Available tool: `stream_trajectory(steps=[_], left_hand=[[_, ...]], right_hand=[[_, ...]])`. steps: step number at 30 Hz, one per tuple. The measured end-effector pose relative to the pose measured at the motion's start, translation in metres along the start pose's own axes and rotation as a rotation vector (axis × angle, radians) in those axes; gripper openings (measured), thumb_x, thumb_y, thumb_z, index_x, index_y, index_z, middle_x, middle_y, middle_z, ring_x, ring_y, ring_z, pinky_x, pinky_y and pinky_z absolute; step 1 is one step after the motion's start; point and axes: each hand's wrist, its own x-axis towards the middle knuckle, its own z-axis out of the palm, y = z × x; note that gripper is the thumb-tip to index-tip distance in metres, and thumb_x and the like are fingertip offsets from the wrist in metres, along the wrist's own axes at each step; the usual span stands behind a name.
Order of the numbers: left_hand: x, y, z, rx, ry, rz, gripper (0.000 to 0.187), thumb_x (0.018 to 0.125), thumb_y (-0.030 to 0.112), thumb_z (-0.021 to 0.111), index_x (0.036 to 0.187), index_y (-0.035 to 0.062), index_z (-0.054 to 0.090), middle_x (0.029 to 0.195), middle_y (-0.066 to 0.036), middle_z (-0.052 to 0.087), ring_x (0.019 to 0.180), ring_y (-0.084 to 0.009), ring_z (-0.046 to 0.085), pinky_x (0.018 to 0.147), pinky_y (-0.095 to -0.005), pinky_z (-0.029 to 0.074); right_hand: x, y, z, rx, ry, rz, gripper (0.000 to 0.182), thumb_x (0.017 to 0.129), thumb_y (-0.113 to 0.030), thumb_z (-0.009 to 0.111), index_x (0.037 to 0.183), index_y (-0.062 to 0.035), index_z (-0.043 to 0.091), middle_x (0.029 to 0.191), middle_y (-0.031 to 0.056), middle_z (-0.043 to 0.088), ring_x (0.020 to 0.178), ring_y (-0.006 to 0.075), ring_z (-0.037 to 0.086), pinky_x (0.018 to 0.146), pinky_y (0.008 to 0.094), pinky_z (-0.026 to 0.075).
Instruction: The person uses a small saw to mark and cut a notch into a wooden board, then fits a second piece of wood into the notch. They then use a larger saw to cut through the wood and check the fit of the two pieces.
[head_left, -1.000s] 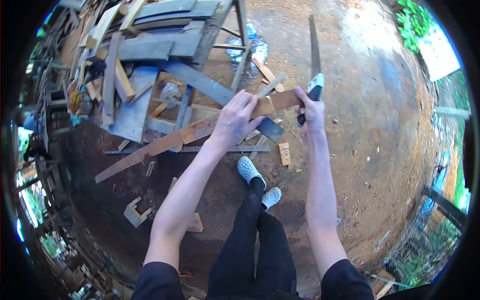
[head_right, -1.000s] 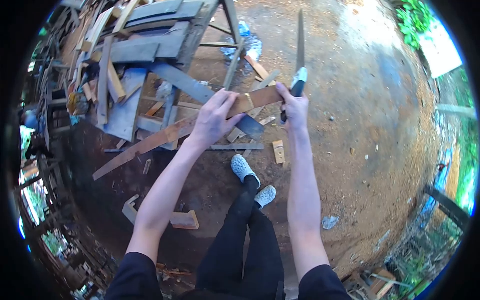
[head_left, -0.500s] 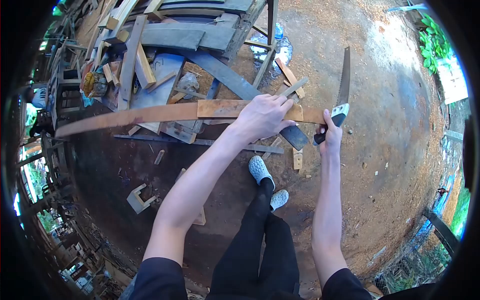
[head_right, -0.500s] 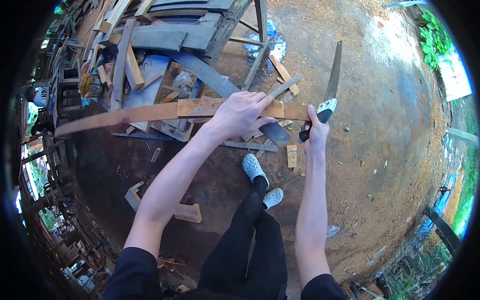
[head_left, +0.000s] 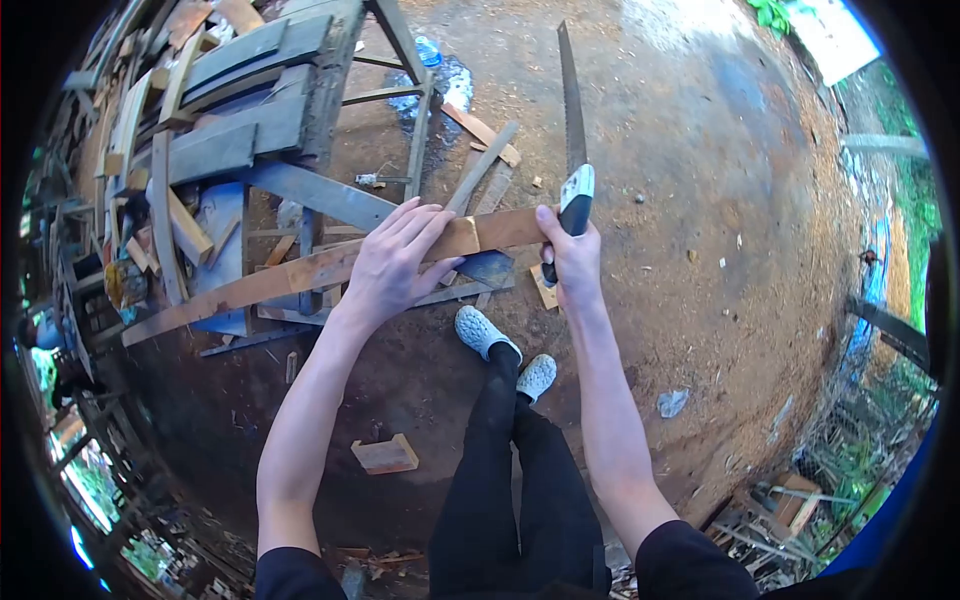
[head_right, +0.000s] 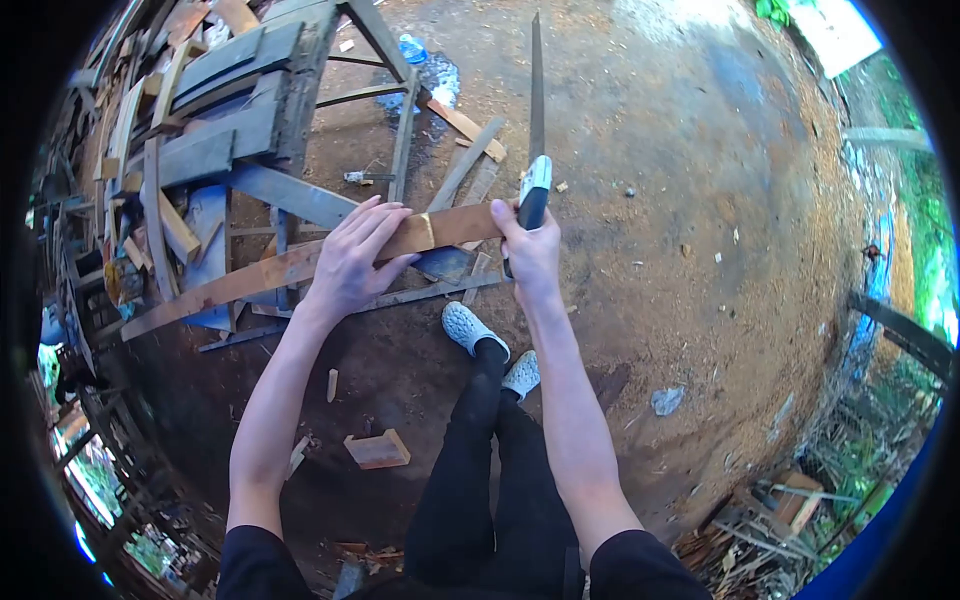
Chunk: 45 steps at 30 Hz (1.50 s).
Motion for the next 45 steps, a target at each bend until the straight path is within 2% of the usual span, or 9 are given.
stream_trajectory(steps=[9, 17, 26, 28, 31, 34, 36, 38, 45], left_hand=[[0.007, 0.0, -0.003, -0.029, -0.107, -0.005, 0.059, 0.08, 0.02, 0.082, 0.131, 0.0016, 0.059, 0.13, -0.016, 0.066, 0.125, -0.0375, 0.06, 0.114, -0.0482, 0.044], [0.004, -0.006, -0.006, 0.015, -0.115, 0.003, 0.061, 0.079, 0.018, 0.083, 0.132, 0.0038, 0.059, 0.136, -0.013, 0.064, 0.132, -0.0311, 0.057, 0.119, -0.0482, 0.038], [0.001, -0.004, -0.004, 0.042, -0.086, 0.013, 0.059, 0.081, 0.022, 0.082, 0.132, 0.0049, 0.058, 0.137, -0.012, 0.063, 0.135, -0.0299, 0.055, 0.121, -0.0492, 0.036], [0.001, -0.003, -0.002, 0.04, -0.082, 0.0, 0.058, 0.081, 0.023, 0.081, 0.131, 0.0054, 0.059, 0.136, -0.012, 0.064, 0.135, -0.0296, 0.055, 0.121, -0.049, 0.036], [0.001, -0.003, 0.0, 0.044, -0.069, -0.012, 0.055, 0.082, 0.026, 0.081, 0.13, 0.0063, 0.06, 0.134, -0.012, 0.065, 0.133, -0.0291, 0.057, 0.121, -0.0484, 0.036], [0.001, -0.004, 0.002, 0.045, -0.054, -0.013, 0.054, 0.083, 0.027, 0.08, 0.129, 0.0071, 0.06, 0.133, -0.013, 0.066, 0.132, -0.0293, 0.058, 0.12, -0.048, 0.037], [0.0, -0.006, 0.003, 0.046, -0.042, -0.013, 0.054, 0.083, 0.028, 0.08, 0.128, 0.0073, 0.06, 0.133, -0.013, 0.066, 0.131, -0.0296, 0.058, 0.12, -0.0478, 0.037], [-0.001, -0.006, 0.005, 0.047, -0.013, 0.0, 0.053, 0.084, 0.028, 0.08, 0.128, 0.0075, 0.06, 0.134, -0.014, 0.065, 0.13, -0.0306, 0.059, 0.119, -0.0477, 0.038], [-0.002, -0.008, 0.009, 0.09, 0.047, 0.062, 0.051, 0.087, 0.028, 0.079, 0.129, 0.006, 0.06, 0.136, -0.015, 0.065, 0.134, -0.0298, 0.057, 0.119, -0.047, 0.039]], right_hand=[[-0.004, 0.002, 0.007, 0.095, 0.027, -0.026, 0.028, 0.089, -0.014, 0.082, 0.105, -0.0061, 0.06, 0.08, -0.0027, 0.058, 0.055, 0.0036, 0.048, 0.048, 0.021, 0.039], [-0.003, 0.003, 0.007, 0.089, 0.056, -0.082, 0.028, 0.089, -0.014, 0.082, 0.106, -0.0065, 0.06, 0.082, -0.0034, 0.059, 0.058, 0.0027, 0.049, 0.05, 0.0204, 0.039], [-0.003, 0.012, 0.001, 0.067, 0.068, -0.127, 0.029, 0.089, -0.015, 0.083, 0.105, -0.0075, 0.06, 0.082, -0.0039, 0.059, 0.058, 0.0024, 0.049, 0.05, 0.0204, 0.038], [-0.005, 0.012, 0.001, 0.026, 0.071, -0.137, 0.027, 0.092, -0.02, 0.082, 0.103, -0.0057, 0.061, 0.086, -0.0046, 0.056, 0.075, 0.0047, 0.051, 0.069, 0.0227, 0.043], [-0.007, 0.012, -0.008, -0.243, 0.196, -0.167, 0.027, 0.096, -0.025, 0.077, 0.104, -0.0043, 0.061, 0.085, -0.0025, 0.056, 0.075, 0.0063, 0.051, 0.07, 0.025, 0.045], [-0.03, 0.021, -0.015, -0.203, 0.228, -0.347, 0.029, 0.099, -0.028, 0.073, 0.107, -0.0033, 0.06, 0.084, -0.0015, 0.055, 0.075, 0.0077, 0.05, 0.072, 0.0264, 0.045], [-0.054, 0.032, -0.031, -0.281, 0.216, -0.339, 0.029, 0.1, -0.027, 0.072, 0.11, -0.0032, 0.059, 0.086, -0.0012, 0.056, 0.077, 0.0079, 0.051, 0.075, 0.0255, 0.046], [-0.083, 0.039, -0.037, -0.311, 0.204, -0.494, 0.028, 0.099, -0.025, 0.072, 0.112, -0.004, 0.06, 0.09, -0.002, 0.057, 0.081, 0.0078, 0.053, 0.076, 0.0246, 0.046], [-0.156, 0.056, -0.045, -0.168, -0.009, -0.283, 0.032, 0.094, -0.022, 0.079, 0.112, -0.0031, 0.062, 0.094, -0.0026, 0.061, 0.084, 0.0052, 0.055, 0.078, 0.024, 0.047]])
